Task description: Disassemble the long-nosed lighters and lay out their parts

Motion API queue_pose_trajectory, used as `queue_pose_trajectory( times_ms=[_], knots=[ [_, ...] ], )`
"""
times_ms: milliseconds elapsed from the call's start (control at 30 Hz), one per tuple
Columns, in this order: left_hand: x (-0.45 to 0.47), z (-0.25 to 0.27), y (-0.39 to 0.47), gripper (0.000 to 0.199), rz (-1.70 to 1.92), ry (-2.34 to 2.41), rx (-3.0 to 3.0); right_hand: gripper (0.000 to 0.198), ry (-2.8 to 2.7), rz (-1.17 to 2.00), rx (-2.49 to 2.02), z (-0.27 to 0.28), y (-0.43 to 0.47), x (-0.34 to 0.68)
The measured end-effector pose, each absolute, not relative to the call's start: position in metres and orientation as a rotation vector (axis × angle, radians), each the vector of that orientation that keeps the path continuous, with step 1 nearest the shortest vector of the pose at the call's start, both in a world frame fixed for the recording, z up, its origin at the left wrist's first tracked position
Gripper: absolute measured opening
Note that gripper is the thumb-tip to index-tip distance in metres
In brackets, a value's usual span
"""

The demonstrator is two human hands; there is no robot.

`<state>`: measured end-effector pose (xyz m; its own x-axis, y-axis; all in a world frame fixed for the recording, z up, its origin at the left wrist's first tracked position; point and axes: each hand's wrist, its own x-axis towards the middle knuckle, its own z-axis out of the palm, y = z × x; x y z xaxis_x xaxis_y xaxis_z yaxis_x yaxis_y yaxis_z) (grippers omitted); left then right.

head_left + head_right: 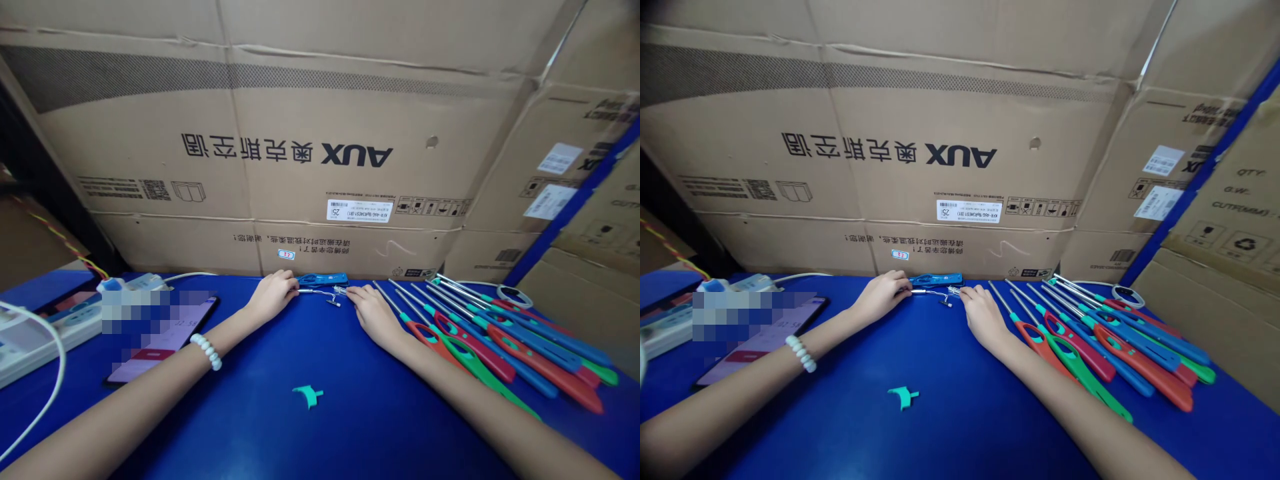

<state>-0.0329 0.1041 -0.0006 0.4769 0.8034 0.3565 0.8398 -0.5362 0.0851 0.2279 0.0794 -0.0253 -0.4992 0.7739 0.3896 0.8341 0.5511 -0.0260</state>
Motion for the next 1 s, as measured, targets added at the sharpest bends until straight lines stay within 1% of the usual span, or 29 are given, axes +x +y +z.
queue_pose_trajectory(
  times_ms=[200,300,467,500,567,600,633,700,767,933,1000],
  knots=[
    [-0.032,-0.004,0.108,0.01,-0.61,-1.479,-2.575,0.042,-2.43,-0.197,-1.293,-0.03,0.082,0.229],
    [-0.031,-0.003,0.107,0.006,-0.648,-1.486,-2.582,0.04,-2.422,-0.192,-1.277,-0.029,0.081,0.229],
    [-0.02,0.011,0.077,0.008,-0.631,-1.348,-2.816,0.035,-2.383,-0.199,-1.253,-0.018,0.078,0.23],
    [-0.017,0.015,0.065,0.014,-0.588,-1.266,-2.93,0.034,-2.37,-0.203,-1.249,-0.013,0.077,0.231],
    [-0.012,0.022,0.037,0.042,-0.488,-1.062,-3.172,0.032,-2.344,-0.212,-1.241,-0.003,0.075,0.234],
    [-0.01,0.025,0.023,0.052,-0.399,-0.921,-3.376,0.03,-2.329,-0.216,-1.235,0.004,0.074,0.237],
    [-0.01,0.027,0.012,0.052,-0.333,-0.847,-3.495,0.028,-2.314,-0.22,-1.23,0.01,0.073,0.239],
    [-0.013,0.027,-0.002,0.034,-0.239,-0.854,-3.596,0.026,-2.284,-0.229,-1.22,0.023,0.071,0.244],
    [-0.018,0.024,-0.001,0.016,-0.282,-0.941,-3.542,0.024,-2.255,-0.239,-1.209,0.035,0.069,0.249],
    [-0.025,0.009,0.046,0.006,-0.586,-1.13,-3.182,0.021,-2.178,-0.258,-1.156,0.053,0.067,0.262],
    [-0.022,0.004,0.068,0.006,-0.658,-1.172,-3.085,0.02,-2.159,-0.257,-1.168,0.054,0.066,0.27]
  ],
)
